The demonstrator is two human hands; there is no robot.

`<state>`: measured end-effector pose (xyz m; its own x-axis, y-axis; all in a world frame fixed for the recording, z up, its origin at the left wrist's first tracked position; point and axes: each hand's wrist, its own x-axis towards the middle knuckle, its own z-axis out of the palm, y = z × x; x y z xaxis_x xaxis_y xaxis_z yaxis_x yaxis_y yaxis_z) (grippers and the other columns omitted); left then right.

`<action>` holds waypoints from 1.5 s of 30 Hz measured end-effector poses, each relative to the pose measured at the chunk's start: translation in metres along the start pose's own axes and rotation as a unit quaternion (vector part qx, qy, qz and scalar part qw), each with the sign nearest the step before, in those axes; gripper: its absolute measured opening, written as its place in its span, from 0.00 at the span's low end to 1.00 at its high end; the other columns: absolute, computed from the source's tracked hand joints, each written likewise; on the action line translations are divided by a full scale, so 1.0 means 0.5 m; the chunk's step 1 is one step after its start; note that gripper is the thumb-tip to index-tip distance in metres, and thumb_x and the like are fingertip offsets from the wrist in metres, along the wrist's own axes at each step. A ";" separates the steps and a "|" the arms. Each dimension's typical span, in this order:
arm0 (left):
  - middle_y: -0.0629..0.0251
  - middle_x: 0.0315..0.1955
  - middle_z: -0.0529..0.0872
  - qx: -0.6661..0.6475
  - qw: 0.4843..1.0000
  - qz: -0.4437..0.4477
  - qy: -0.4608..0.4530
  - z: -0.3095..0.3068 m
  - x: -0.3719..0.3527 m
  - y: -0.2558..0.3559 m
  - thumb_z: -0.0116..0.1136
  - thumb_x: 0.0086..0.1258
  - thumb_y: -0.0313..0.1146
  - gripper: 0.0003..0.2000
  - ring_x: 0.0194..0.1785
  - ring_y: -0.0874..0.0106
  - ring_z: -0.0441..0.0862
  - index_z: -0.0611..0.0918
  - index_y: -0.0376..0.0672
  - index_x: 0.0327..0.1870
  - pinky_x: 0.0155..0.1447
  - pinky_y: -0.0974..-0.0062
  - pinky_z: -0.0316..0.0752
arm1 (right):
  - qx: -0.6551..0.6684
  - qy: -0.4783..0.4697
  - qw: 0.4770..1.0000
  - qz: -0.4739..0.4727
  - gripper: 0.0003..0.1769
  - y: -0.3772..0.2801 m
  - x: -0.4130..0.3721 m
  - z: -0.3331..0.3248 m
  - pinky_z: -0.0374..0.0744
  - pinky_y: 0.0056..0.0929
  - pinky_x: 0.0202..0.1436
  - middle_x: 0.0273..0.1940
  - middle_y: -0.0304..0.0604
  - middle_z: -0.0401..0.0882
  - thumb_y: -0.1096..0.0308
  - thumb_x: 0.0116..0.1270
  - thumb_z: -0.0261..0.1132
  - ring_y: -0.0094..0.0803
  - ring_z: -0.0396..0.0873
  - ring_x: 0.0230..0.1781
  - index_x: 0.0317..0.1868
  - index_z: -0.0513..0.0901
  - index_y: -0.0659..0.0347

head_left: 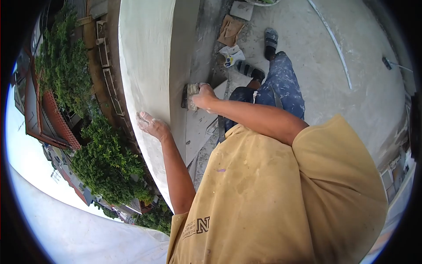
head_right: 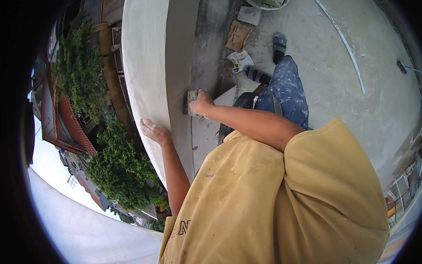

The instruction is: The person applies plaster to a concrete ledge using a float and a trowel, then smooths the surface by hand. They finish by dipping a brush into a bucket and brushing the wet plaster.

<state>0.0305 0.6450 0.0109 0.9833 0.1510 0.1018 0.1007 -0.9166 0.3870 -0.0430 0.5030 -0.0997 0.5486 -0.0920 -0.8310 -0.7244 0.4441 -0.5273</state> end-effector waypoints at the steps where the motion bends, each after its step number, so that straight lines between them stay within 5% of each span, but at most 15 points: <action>1: 0.40 0.65 0.68 0.001 1.000 0.015 -0.009 -0.010 -0.006 -0.008 0.36 0.78 0.54 0.32 0.72 0.48 0.58 0.69 0.33 0.67 0.74 0.53 0.53 | 0.070 0.086 0.993 -0.044 0.33 -0.055 0.035 -0.038 0.74 0.37 0.63 0.58 0.61 0.76 0.73 0.54 0.67 0.48 0.76 0.60 0.62 0.70 0.75; 3: 0.40 0.66 0.67 0.018 0.999 0.038 -0.022 -0.025 -0.023 -0.031 0.35 0.79 0.54 0.32 0.72 0.48 0.57 0.68 0.32 0.67 0.74 0.52 0.52 | 0.195 0.061 0.967 -0.155 0.25 -0.196 0.057 -0.161 0.77 0.30 0.49 0.45 0.49 0.83 0.76 0.56 0.69 0.33 0.80 0.41 0.55 0.74 0.74; 6: 0.40 0.66 0.67 0.055 0.998 0.039 -0.013 -0.024 -0.047 -0.032 0.34 0.79 0.53 0.32 0.72 0.47 0.57 0.68 0.31 0.67 0.74 0.51 0.51 | 0.066 0.241 0.937 -0.244 0.22 -0.234 0.044 -0.182 0.78 0.33 0.49 0.43 0.55 0.83 0.69 0.58 0.69 0.40 0.82 0.42 0.49 0.75 0.72; 12: 0.42 0.66 0.68 0.058 0.998 0.039 0.001 -0.019 -0.038 -0.049 0.33 0.79 0.54 0.32 0.71 0.47 0.60 0.69 0.31 0.67 0.74 0.51 0.52 | -0.111 0.010 0.993 0.033 0.29 0.010 -0.093 0.047 0.73 0.39 0.63 0.58 0.64 0.74 0.69 0.57 0.65 0.52 0.75 0.60 0.58 0.68 0.69; 15: 0.43 0.66 0.69 0.060 0.997 0.051 0.003 -0.016 -0.033 -0.043 0.34 0.79 0.53 0.32 0.70 0.48 0.61 0.69 0.32 0.67 0.74 0.51 0.53 | -0.030 0.110 0.993 0.030 0.30 -0.034 -0.010 0.031 0.72 0.37 0.65 0.60 0.61 0.73 0.71 0.56 0.65 0.48 0.73 0.63 0.60 0.69 0.69; 16: 0.43 0.66 0.69 0.064 0.997 0.047 0.003 -0.022 -0.039 -0.050 0.34 0.79 0.53 0.32 0.70 0.48 0.61 0.69 0.32 0.67 0.74 0.51 0.53 | 0.080 0.040 0.996 0.025 0.40 -0.079 0.039 -0.031 0.68 0.34 0.68 0.67 0.64 0.66 0.73 0.57 0.68 0.45 0.69 0.67 0.69 0.61 0.76; 20: 0.43 0.66 0.69 0.067 0.997 0.033 0.007 -0.016 -0.043 -0.062 0.35 0.78 0.53 0.31 0.71 0.49 0.61 0.69 0.32 0.67 0.74 0.51 0.53 | 0.090 0.230 0.947 -0.207 0.31 -0.252 0.038 -0.181 0.75 0.38 0.57 0.51 0.60 0.81 0.69 0.58 0.68 0.45 0.80 0.53 0.60 0.70 0.75; 24: 0.44 0.65 0.69 0.071 0.997 0.034 0.007 -0.020 -0.044 -0.055 0.35 0.78 0.53 0.31 0.71 0.49 0.61 0.70 0.33 0.66 0.74 0.51 0.53 | -0.058 0.186 0.976 -0.098 0.31 -0.094 -0.002 -0.035 0.77 0.39 0.57 0.50 0.61 0.80 0.68 0.57 0.64 0.54 0.79 0.54 0.59 0.66 0.70; 26: 0.44 0.65 0.69 0.068 0.997 0.040 0.009 -0.018 -0.040 -0.051 0.36 0.78 0.53 0.30 0.71 0.49 0.60 0.70 0.33 0.66 0.74 0.51 0.53 | -0.121 0.062 0.990 0.022 0.30 0.003 -0.040 0.040 0.78 0.39 0.60 0.63 0.62 0.70 0.69 0.57 0.66 0.50 0.76 0.59 0.59 0.67 0.70; 30: 0.44 0.66 0.69 0.066 0.997 0.041 0.010 -0.019 -0.041 -0.055 0.38 0.78 0.52 0.30 0.72 0.50 0.60 0.70 0.34 0.66 0.74 0.52 0.53 | 0.210 0.016 0.970 0.120 0.26 -0.110 -0.051 0.002 0.84 0.37 0.48 0.58 0.61 0.73 0.73 0.55 0.68 0.43 0.81 0.52 0.53 0.71 0.70; 31: 0.44 0.66 0.68 0.065 0.997 0.040 0.010 -0.018 -0.039 -0.057 0.38 0.78 0.52 0.30 0.72 0.50 0.60 0.70 0.34 0.66 0.74 0.52 0.53 | 0.206 0.047 0.977 0.003 0.25 -0.133 -0.025 -0.029 0.84 0.37 0.46 0.54 0.60 0.76 0.72 0.55 0.68 0.43 0.82 0.49 0.52 0.71 0.70; 32: 0.44 0.66 0.68 0.064 0.997 0.039 0.009 -0.017 -0.038 -0.059 0.38 0.78 0.52 0.29 0.72 0.50 0.60 0.70 0.34 0.67 0.74 0.52 0.53 | 0.199 0.079 0.970 -0.114 0.24 -0.155 -0.009 -0.067 0.83 0.36 0.44 0.49 0.59 0.80 0.71 0.56 0.68 0.43 0.83 0.46 0.52 0.72 0.69; 35: 0.45 0.66 0.68 0.072 0.997 0.031 0.014 -0.017 -0.041 -0.068 0.38 0.78 0.53 0.29 0.72 0.50 0.60 0.70 0.35 0.67 0.74 0.52 0.53 | 0.063 0.189 0.962 -0.189 0.19 -0.221 -0.054 -0.099 0.80 0.31 0.45 0.45 0.53 0.81 0.70 0.62 0.66 0.34 0.82 0.41 0.50 0.72 0.70; 40: 0.45 0.67 0.67 0.070 0.997 0.032 0.016 -0.014 -0.039 -0.067 0.38 0.78 0.53 0.30 0.72 0.50 0.59 0.69 0.36 0.67 0.74 0.51 0.52 | -0.140 -0.014 0.990 -0.023 0.33 -0.058 -0.183 0.053 0.73 0.38 0.64 0.53 0.67 0.77 0.64 0.58 0.69 0.54 0.75 0.60 0.59 0.66 0.72; 45: 0.45 0.66 0.68 0.060 0.997 0.036 0.016 -0.014 -0.035 -0.061 0.38 0.78 0.53 0.29 0.72 0.50 0.60 0.70 0.36 0.67 0.74 0.51 0.52 | 0.159 0.014 0.984 -0.082 0.19 -0.133 -0.094 -0.027 0.79 0.31 0.52 0.47 0.49 0.80 0.75 0.61 0.66 0.32 0.81 0.45 0.52 0.72 0.69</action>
<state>0.0090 0.6731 0.0038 0.9833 0.0939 0.1559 0.0499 -0.9630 0.2648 -0.0262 0.4659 -0.0277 0.6331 -0.2082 -0.7455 -0.4566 0.6773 -0.5769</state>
